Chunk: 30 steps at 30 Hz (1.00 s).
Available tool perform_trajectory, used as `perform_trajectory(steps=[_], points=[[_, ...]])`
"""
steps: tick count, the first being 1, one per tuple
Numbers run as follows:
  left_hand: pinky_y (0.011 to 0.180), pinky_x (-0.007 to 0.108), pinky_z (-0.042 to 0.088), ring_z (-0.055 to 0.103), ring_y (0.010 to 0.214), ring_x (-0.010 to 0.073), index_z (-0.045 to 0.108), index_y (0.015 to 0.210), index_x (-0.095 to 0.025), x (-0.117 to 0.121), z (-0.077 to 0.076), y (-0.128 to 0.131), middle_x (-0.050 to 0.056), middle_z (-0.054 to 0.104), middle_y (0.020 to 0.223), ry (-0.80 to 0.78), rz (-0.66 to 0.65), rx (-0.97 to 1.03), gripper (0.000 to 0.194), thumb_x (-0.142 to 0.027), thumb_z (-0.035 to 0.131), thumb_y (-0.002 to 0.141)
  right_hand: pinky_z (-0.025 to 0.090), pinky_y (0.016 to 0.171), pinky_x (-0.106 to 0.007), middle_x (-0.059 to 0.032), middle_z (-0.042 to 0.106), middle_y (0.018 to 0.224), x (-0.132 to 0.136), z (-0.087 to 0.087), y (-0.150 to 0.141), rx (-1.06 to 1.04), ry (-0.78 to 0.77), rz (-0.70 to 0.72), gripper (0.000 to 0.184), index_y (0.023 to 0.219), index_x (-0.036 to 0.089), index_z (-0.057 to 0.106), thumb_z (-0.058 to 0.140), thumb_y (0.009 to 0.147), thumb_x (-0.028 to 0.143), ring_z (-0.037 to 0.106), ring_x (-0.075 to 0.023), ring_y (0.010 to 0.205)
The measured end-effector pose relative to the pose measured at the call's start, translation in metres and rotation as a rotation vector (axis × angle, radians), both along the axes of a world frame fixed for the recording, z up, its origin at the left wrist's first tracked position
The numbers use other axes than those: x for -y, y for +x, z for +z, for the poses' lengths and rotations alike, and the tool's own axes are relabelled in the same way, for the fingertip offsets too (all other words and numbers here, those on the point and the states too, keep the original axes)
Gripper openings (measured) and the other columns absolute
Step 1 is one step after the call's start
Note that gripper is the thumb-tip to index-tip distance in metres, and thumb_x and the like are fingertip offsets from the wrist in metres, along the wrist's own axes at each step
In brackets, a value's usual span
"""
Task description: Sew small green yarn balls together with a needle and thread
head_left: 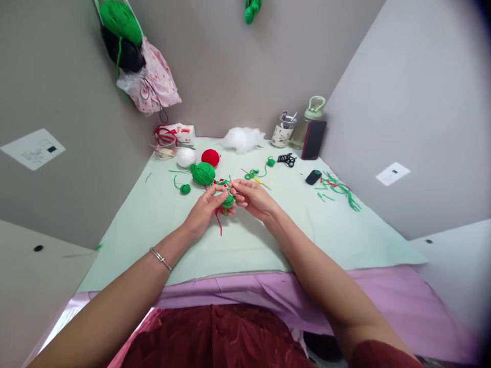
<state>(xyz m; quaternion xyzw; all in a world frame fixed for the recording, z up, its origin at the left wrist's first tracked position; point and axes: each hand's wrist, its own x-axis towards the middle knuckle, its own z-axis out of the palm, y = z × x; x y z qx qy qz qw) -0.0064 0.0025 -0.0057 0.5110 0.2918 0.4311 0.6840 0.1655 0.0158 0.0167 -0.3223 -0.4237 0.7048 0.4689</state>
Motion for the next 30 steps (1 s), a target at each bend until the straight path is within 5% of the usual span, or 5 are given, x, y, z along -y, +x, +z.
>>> perform_trajectory(steps=[6, 12, 20, 30], points=[[0.064, 0.026, 0.052, 0.064, 0.068, 0.0119, 0.052, 0.096, -0.022, 0.0028, 0.0045, 0.0003, -0.003, 0.066, 0.084, 0.001, 0.017, 0.006, 0.040, -0.046, 0.079, 0.078, 0.026, 0.037, -0.017, 0.0023, 0.064, 0.068, -0.0017, -0.0005, 0.0037, 0.021, -0.111, -0.045, 0.023, 0.078, 0.015, 0.057, 0.076, 0.080, 0.029, 0.039, -0.0032, 0.043], [0.071, 0.028, 0.054, 0.065, 0.073, 0.0119, 0.062, 0.096, -0.019, 0.0042, 0.0066, 0.0008, 0.006, 0.070, 0.109, 0.018, -0.057, 0.031, 0.031, -0.043, 0.076, 0.083, 0.026, 0.039, -0.016, 0.0070, 0.051, 0.057, 0.0002, -0.0005, 0.0015, -0.006, -0.091, 0.007, 0.021, 0.076, 0.015, 0.055, 0.071, 0.085, 0.027, 0.034, -0.0029, 0.040], [0.073, 0.030, 0.053, 0.064, 0.069, 0.0129, 0.063, 0.095, -0.018, 0.0030, 0.0026, 0.0016, 0.001, 0.068, 0.085, -0.041, -0.106, -0.021, 0.036, -0.045, 0.080, 0.078, 0.022, 0.040, -0.016, 0.0095, 0.044, 0.053, -0.0034, -0.0027, 0.0013, -0.022, -0.066, -0.049, 0.024, 0.075, 0.016, 0.051, 0.071, 0.083, 0.026, 0.030, -0.0013, 0.038], [0.074, 0.028, 0.048, 0.059, 0.078, 0.0150, 0.072, 0.092, -0.017, 0.0029, 0.0005, -0.0001, 0.004, 0.068, 0.086, 0.050, -0.064, -0.067, 0.028, -0.044, 0.071, 0.086, 0.018, 0.038, -0.017, 0.0078, 0.050, 0.055, -0.0037, -0.0082, -0.0001, 0.034, -0.091, -0.061, 0.026, 0.074, 0.015, 0.056, 0.076, 0.076, 0.032, 0.025, -0.0010, 0.039]])
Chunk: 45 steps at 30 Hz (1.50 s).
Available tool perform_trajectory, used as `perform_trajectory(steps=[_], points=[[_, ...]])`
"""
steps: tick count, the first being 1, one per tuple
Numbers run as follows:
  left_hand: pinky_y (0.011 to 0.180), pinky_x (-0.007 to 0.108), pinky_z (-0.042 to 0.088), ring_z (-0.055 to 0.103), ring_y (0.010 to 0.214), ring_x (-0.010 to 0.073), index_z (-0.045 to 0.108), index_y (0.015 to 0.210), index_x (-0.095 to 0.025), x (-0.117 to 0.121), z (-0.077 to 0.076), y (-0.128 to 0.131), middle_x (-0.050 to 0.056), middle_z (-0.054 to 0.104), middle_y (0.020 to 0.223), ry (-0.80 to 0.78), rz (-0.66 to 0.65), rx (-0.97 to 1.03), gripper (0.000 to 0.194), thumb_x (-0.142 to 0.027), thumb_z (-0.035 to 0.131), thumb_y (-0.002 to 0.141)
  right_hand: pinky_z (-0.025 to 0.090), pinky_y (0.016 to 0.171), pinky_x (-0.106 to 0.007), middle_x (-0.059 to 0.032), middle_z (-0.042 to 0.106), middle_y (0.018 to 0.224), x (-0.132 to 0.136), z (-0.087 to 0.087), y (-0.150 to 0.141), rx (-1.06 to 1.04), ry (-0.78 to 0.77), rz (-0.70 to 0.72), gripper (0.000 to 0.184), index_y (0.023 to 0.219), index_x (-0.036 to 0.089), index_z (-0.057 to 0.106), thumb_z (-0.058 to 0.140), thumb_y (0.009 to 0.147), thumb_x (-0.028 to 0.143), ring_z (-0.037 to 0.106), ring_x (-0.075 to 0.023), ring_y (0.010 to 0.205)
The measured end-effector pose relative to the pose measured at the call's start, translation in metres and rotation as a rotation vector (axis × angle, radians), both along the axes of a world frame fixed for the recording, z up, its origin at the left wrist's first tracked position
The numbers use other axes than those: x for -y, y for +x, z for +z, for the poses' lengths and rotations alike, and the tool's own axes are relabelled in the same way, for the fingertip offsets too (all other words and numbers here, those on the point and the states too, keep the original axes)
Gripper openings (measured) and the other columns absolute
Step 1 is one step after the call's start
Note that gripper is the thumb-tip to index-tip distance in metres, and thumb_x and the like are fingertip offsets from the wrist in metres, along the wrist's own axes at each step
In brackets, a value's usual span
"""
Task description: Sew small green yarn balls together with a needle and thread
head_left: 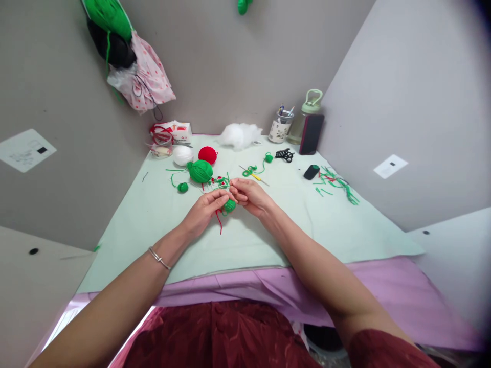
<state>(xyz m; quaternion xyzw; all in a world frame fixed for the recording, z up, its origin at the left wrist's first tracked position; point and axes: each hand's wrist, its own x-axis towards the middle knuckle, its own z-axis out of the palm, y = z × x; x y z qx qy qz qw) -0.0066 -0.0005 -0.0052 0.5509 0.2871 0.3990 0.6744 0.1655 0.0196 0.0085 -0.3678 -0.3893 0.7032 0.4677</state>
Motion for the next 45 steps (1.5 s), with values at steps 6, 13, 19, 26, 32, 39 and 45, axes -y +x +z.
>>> perform_trajectory(steps=[6, 13, 19, 26, 32, 39, 45], points=[[0.078, 0.028, 0.047, 0.061, 0.089, 0.0174, 0.078, 0.100, -0.018, -0.001, 0.003, -0.003, 0.008, 0.074, 0.101, -0.001, -0.043, 0.014, 0.028, -0.040, 0.076, 0.083, 0.022, 0.040, -0.018, 0.0054, 0.053, 0.052, -0.003, 0.000, 0.001, 0.080, 0.017, 0.000, 0.029, 0.072, 0.016, 0.056, 0.076, 0.075, 0.037, 0.031, -0.0030, 0.041], [0.080, 0.027, 0.050, 0.064, 0.089, 0.0153, 0.079, 0.105, -0.018, -0.008, 0.001, -0.011, 0.008, 0.074, 0.112, -0.110, 0.141, 0.086, 0.033, -0.034, 0.082, 0.076, 0.041, 0.057, -0.026, -0.0048, 0.071, 0.082, 0.004, 0.038, 0.062, 0.880, 0.404, -0.344, 0.022, 0.092, 0.018, 0.060, 0.062, 0.089, 0.040, 0.058, -0.0109, 0.056], [0.088, 0.027, 0.051, 0.066, 0.099, 0.0161, 0.076, 0.112, -0.021, -0.013, 0.003, -0.015, 0.007, 0.073, 0.121, -0.071, 0.265, 0.116, 0.041, -0.029, 0.084, 0.073, 0.037, 0.064, -0.030, -0.0102, 0.072, 0.084, 0.008, 0.038, 0.088, 1.825, 0.266, 0.034, 0.030, 0.085, 0.019, 0.069, 0.075, 0.079, 0.048, 0.064, -0.0229, 0.077], [0.110, 0.038, 0.043, 0.058, 0.127, 0.0259, 0.075, 0.116, -0.020, -0.014, -0.002, -0.012, 0.009, 0.071, 0.128, 0.049, 0.326, 0.021, 0.046, -0.030, 0.084, 0.072, 0.037, 0.066, -0.029, -0.0097, 0.072, 0.083, 0.006, 0.029, 0.070, 1.662, 0.487, 0.153, 0.014, 0.085, 0.017, 0.073, 0.061, 0.080, 0.018, 0.059, -0.0193, 0.072], [0.103, 0.037, 0.048, 0.058, 0.127, 0.0264, 0.070, 0.127, -0.022, -0.013, -0.008, -0.013, 0.009, 0.067, 0.136, 0.170, 0.270, -0.063, 0.048, -0.029, 0.077, 0.079, 0.042, 0.064, -0.025, -0.0020, 0.060, 0.074, 0.010, 0.036, 0.062, 0.936, 0.596, 0.231, 0.027, 0.098, 0.014, 0.070, 0.046, 0.094, 0.027, 0.054, -0.0132, 0.066], [0.097, 0.035, 0.052, 0.060, 0.123, 0.0256, 0.069, 0.129, -0.024, -0.011, -0.011, -0.014, 0.008, 0.064, 0.141, 0.239, 0.226, -0.132, 0.047, -0.026, 0.074, 0.082, 0.039, 0.061, -0.025, -0.0033, 0.057, 0.082, 0.016, 0.040, 0.047, 0.867, 0.620, 0.323, 0.046, 0.109, 0.011, 0.069, 0.046, 0.099, 0.049, 0.044, -0.0107, 0.065], [0.105, 0.039, 0.049, 0.060, 0.125, 0.0267, 0.070, 0.128, -0.023, -0.008, -0.008, -0.011, 0.008, 0.064, 0.141, 0.276, 0.207, -0.172, 0.045, -0.027, 0.072, 0.083, 0.036, 0.064, -0.026, 0.0010, 0.050, 0.074, 0.018, 0.036, 0.042, 0.983, 0.646, 0.352, 0.041, 0.116, 0.011, 0.068, 0.051, 0.098, 0.045, 0.040, -0.0116, 0.066]])
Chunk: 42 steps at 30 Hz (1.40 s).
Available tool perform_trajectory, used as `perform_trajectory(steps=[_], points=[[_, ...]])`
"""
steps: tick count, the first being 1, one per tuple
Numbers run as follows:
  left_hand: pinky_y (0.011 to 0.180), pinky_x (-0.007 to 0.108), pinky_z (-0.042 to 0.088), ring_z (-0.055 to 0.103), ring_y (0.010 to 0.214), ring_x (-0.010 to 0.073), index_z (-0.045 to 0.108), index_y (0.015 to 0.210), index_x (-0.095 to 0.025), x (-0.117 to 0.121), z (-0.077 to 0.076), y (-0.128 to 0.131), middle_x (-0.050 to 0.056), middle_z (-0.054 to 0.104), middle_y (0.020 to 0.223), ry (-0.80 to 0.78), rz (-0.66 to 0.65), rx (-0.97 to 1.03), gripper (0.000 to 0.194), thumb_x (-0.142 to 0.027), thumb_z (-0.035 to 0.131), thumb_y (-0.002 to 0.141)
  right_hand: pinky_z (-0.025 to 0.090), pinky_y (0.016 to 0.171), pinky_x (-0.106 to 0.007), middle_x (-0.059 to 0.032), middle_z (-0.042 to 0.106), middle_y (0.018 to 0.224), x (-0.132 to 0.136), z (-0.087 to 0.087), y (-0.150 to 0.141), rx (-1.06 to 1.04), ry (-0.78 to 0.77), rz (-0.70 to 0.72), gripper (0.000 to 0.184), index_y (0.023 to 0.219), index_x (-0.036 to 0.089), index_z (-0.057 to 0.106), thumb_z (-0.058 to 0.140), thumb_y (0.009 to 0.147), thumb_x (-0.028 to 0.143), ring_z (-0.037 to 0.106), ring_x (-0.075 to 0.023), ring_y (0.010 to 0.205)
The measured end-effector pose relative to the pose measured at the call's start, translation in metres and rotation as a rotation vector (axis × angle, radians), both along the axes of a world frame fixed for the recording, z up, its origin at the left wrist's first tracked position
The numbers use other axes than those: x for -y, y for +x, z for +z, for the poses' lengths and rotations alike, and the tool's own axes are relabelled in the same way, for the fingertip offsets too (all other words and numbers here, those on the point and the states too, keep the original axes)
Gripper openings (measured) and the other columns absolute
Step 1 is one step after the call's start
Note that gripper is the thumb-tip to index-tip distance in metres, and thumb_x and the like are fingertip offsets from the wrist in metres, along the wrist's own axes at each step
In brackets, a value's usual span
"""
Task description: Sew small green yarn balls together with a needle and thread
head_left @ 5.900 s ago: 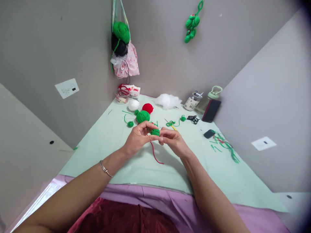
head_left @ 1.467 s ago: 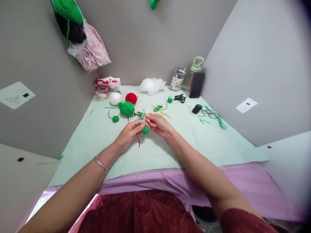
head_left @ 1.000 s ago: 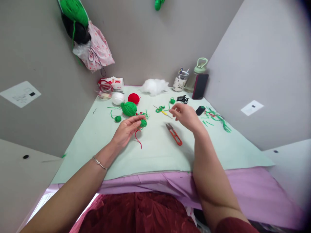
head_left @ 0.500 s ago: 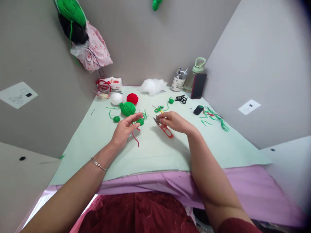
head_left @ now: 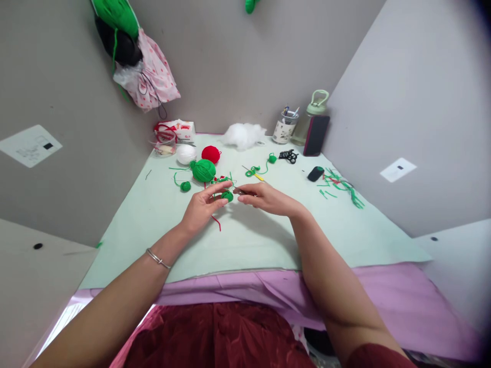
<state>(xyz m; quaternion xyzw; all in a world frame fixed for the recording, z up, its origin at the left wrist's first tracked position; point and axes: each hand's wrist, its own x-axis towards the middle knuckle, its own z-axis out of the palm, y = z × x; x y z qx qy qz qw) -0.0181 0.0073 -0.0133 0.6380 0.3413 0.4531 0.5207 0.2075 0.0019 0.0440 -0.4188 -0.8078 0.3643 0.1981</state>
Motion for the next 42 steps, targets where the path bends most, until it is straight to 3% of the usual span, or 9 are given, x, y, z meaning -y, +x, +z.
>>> perform_trajectory(steps=[6, 14, 21, 28, 33, 37, 42], points=[[0.108, 0.043, 0.048, 0.060, 0.127, 0.0287, 0.072, 0.126, -0.023, 0.001, -0.001, 0.001, 0.009, 0.066, 0.138, 0.007, -0.008, 0.009, 0.045, -0.029, 0.074, 0.082, 0.036, 0.065, -0.025, 0.0012, 0.054, 0.071, -0.001, -0.006, -0.003, 0.042, 0.016, -0.016, 0.044, 0.123, 0.014, 0.068, 0.051, 0.098, 0.045, 0.043, -0.0114, 0.064], [0.109, 0.043, 0.047, 0.058, 0.128, 0.0275, 0.072, 0.126, -0.024, 0.001, -0.003, 0.002, 0.009, 0.066, 0.138, 0.017, -0.015, 0.003, 0.043, -0.027, 0.073, 0.083, 0.031, 0.061, -0.024, 0.0027, 0.050, 0.065, -0.003, -0.008, -0.005, 0.093, 0.058, -0.056, 0.041, 0.108, 0.014, 0.074, 0.050, 0.098, 0.046, 0.040, -0.0099, 0.060], [0.101, 0.040, 0.051, 0.063, 0.116, 0.0249, 0.071, 0.127, -0.023, 0.001, -0.004, 0.002, 0.010, 0.066, 0.135, 0.017, -0.023, -0.024, 0.045, -0.028, 0.073, 0.082, 0.030, 0.061, -0.024, 0.0033, 0.050, 0.064, -0.003, -0.008, -0.007, 0.110, 0.057, -0.087, 0.034, 0.092, 0.015, 0.075, 0.052, 0.096, 0.040, 0.037, -0.0084, 0.059], [0.099, 0.041, 0.052, 0.060, 0.122, 0.0277, 0.068, 0.131, -0.024, 0.000, -0.001, 0.002, 0.010, 0.061, 0.143, -0.035, 0.001, 0.060, 0.052, -0.029, 0.077, 0.080, 0.033, 0.060, -0.025, 0.0023, 0.053, 0.065, -0.003, -0.002, -0.003, -0.125, 0.045, -0.187, 0.041, 0.101, 0.013, 0.071, 0.057, 0.092, 0.051, 0.045, -0.0113, 0.063], [0.105, 0.042, 0.049, 0.059, 0.125, 0.0276, 0.066, 0.131, -0.023, 0.001, -0.002, 0.005, 0.011, 0.058, 0.146, -0.045, 0.019, 0.146, 0.056, -0.027, 0.080, 0.077, 0.041, 0.067, -0.027, -0.0043, 0.069, 0.084, -0.007, -0.013, -0.014, -0.318, -0.059, -0.231, 0.041, 0.097, 0.013, 0.070, 0.076, 0.076, 0.047, 0.056, -0.0143, 0.074], [0.101, 0.041, 0.052, 0.061, 0.121, 0.0270, 0.067, 0.130, -0.022, 0.002, -0.003, 0.006, 0.012, 0.059, 0.144, -0.069, 0.055, 0.134, 0.058, -0.028, 0.081, 0.074, 0.040, 0.063, -0.026, -0.0028, 0.066, 0.076, -0.009, -0.022, -0.025, -0.386, -0.128, -0.278, 0.036, 0.086, 0.013, 0.066, 0.080, 0.069, 0.042, 0.054, -0.0141, 0.071], [0.096, 0.040, 0.054, 0.062, 0.117, 0.0263, 0.067, 0.129, -0.022, 0.003, -0.001, 0.005, 0.011, 0.059, 0.143, -0.069, 0.105, 0.093, 0.058, -0.031, 0.080, 0.074, 0.037, 0.058, -0.024, -0.0009, 0.062, 0.073, -0.007, -0.022, -0.029, -0.393, -0.144, -0.291, 0.033, 0.085, 0.013, 0.064, 0.077, 0.072, 0.040, 0.049, -0.0113, 0.066]])
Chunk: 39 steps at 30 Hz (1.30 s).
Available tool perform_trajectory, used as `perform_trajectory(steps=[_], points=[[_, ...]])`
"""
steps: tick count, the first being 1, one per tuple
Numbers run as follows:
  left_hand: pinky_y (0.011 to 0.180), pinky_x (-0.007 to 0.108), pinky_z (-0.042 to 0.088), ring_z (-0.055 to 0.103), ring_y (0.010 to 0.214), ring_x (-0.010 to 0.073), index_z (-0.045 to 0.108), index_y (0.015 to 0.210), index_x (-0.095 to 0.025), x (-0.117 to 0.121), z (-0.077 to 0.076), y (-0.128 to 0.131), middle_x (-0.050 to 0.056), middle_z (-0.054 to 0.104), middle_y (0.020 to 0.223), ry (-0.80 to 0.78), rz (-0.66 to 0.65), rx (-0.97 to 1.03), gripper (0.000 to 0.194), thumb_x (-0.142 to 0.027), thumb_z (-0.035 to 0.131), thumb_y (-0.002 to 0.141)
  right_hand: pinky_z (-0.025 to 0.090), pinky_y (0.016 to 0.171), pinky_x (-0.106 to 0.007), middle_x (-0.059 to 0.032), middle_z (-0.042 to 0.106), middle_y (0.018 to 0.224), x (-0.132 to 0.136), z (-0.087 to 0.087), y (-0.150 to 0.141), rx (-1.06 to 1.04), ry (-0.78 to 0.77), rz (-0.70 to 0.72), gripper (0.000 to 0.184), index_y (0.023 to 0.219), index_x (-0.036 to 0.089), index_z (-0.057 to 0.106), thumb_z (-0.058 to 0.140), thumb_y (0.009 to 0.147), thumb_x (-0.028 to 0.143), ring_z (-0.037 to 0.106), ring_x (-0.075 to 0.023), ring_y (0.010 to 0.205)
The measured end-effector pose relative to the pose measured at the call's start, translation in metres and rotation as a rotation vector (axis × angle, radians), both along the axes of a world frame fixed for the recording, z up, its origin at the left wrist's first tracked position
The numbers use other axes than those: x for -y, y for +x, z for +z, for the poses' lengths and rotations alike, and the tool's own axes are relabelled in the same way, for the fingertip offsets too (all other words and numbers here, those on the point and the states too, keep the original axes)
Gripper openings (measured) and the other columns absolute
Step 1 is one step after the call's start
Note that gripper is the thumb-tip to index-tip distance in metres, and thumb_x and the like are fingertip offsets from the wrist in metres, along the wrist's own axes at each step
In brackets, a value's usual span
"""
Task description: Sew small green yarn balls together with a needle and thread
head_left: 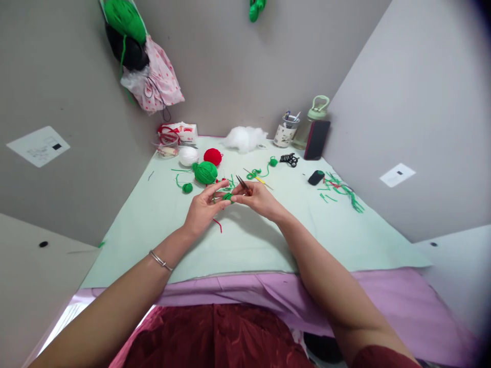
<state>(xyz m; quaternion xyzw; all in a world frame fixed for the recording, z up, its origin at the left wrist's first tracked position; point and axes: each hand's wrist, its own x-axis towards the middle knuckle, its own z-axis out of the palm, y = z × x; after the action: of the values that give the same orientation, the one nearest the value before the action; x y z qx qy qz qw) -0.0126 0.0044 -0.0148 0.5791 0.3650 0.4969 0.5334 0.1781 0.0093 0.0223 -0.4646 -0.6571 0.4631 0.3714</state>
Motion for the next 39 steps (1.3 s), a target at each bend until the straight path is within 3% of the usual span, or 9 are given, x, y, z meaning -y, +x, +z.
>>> perform_trajectory(steps=[4, 8, 11, 14, 17, 23, 28, 34, 39], points=[[0.103, 0.039, 0.051, 0.061, 0.120, 0.0259, 0.066, 0.132, -0.021, 0.001, 0.002, 0.001, 0.012, 0.060, 0.142, 0.014, -0.005, -0.013, 0.060, -0.031, 0.080, 0.075, 0.030, 0.048, -0.021, 0.0033, 0.054, 0.071, 0.003, 0.004, -0.001, -0.022, -0.072, 0.043, 0.034, 0.094, 0.016, 0.063, 0.073, 0.078, 0.045, 0.039, -0.0074, 0.057], [0.105, 0.039, 0.049, 0.059, 0.126, 0.0273, 0.064, 0.135, -0.021, -0.002, 0.003, 0.000, 0.012, 0.059, 0.144, 0.002, -0.038, 0.003, 0.063, -0.034, 0.081, 0.075, 0.019, 0.041, -0.021, 0.0081, 0.044, 0.057, 0.002, 0.004, 0.002, -0.087, -0.197, 0.028, 0.028, 0.093, 0.019, 0.059, 0.067, 0.083, 0.044, 0.027, -0.0059, 0.045], [0.109, 0.041, 0.046, 0.060, 0.125, 0.0271, 0.066, 0.132, -0.019, -0.006, 0.002, -0.004, 0.011, 0.066, 0.137, -0.003, 0.074, -0.032, 0.057, -0.041, 0.075, 0.081, 0.014, 0.039, -0.023, 0.0049, 0.055, 0.060, -0.002, 0.003, 0.005, -0.225, -0.305, 0.047, 0.021, 0.098, 0.018, 0.060, 0.056, 0.087, 0.035, 0.019, -0.0050, 0.041], [0.111, 0.041, 0.043, 0.063, 0.122, 0.0264, 0.070, 0.125, -0.019, -0.011, 0.000, -0.009, 0.011, 0.069, 0.132, -0.011, 0.197, -0.052, 0.048, -0.046, 0.070, 0.085, 0.015, 0.039, -0.022, -0.0010, 0.067, 0.074, -0.005, 0.001, 0.007, -0.334, -0.359, 0.060, 0.022, 0.100, 0.017, 0.060, 0.056, 0.085, 0.032, 0.018, -0.0037, 0.041], [0.109, 0.039, 0.044, 0.063, 0.121, 0.0267, 0.073, 0.120, -0.019, -0.012, -0.001, -0.012, 0.010, 0.071, 0.129, 0.001, 0.245, -0.053, 0.045, -0.048, 0.068, 0.086, 0.014, 0.039, -0.022, -0.0006, 0.067, 0.071, -0.005, -0.001, 0.008, -0.338, -0.381, 0.081, 0.029, 0.095, 0.017, 0.058, 0.061, 0.087, 0.044, 0.018, -0.0032, 0.041], [0.103, 0.039, 0.047, 0.067, 0.107, 0.0253, 0.077, 0.110, -0.022, -0.007, 0.001, -0.008, 0.008, 0.075, 0.117, 0.077, 0.172, -0.182, 0.038, -0.046, 0.074, 0.081, 0.013, 0.038, -0.022, 0.0038, 0.061, 0.063, -0.003, -0.006, 0.007, -0.258, -0.314, 0.139, 0.041, 0.093, 0.017, 0.059, 0.072, 0.081, 0.054, 0.023, -0.0030, 0.039], [0.087, 0.036, 0.051, 0.067, 0.084, 0.0223, 0.078, 0.087, -0.023, -0.009, -0.003, -0.006, 0.004, 0.077, 0.090, 0.158, 0.177, -0.291, 0.017, -0.036, 0.074, 0.077, 0.014, 0.037, -0.022, 0.0104, 0.039, 0.045, -0.006, -0.003, 0.009, -0.322, -0.277, -0.017, 0.047, 0.085, 0.019, 0.057, 0.071, 0.079, 0.063, 0.021, -0.0048, 0.038], [0.082, 0.033, 0.050, 0.066, 0.080, 0.0207, 0.075, 0.083, -0.022, -0.017, 0.006, -0.020, 0.003, 0.076, 0.086, 0.169, 0.353, -0.324, 0.016, -0.036, 0.070, 0.078, 0.016, 0.036, -0.020, 0.0022, 0.060, 0.066, -0.019, -0.003, 0.023, -0.575, -0.256, -0.184, 0.052, 0.078, 0.018, 0.054, 0.072, 0.077, 0.066, 0.019, -0.0013, 0.041], [0.087, 0.031, 0.049, 0.066, 0.085, 0.0192, 0.074, 0.088, -0.020, -0.024, 0.013, -0.034, 0.004, 0.075, 0.088, 0.185, 0.514, -0.199, 0.019, -0.036, 0.068, 0.080, 0.017, 0.036, -0.018, 0.0051, 0.054, 0.065, -0.026, -0.007, 0.031, -0.701, -0.248, -0.252, 0.050, 0.079, 0.017, 0.055, 0.073, 0.078, 0.064, 0.018, -0.0006, 0.041]])
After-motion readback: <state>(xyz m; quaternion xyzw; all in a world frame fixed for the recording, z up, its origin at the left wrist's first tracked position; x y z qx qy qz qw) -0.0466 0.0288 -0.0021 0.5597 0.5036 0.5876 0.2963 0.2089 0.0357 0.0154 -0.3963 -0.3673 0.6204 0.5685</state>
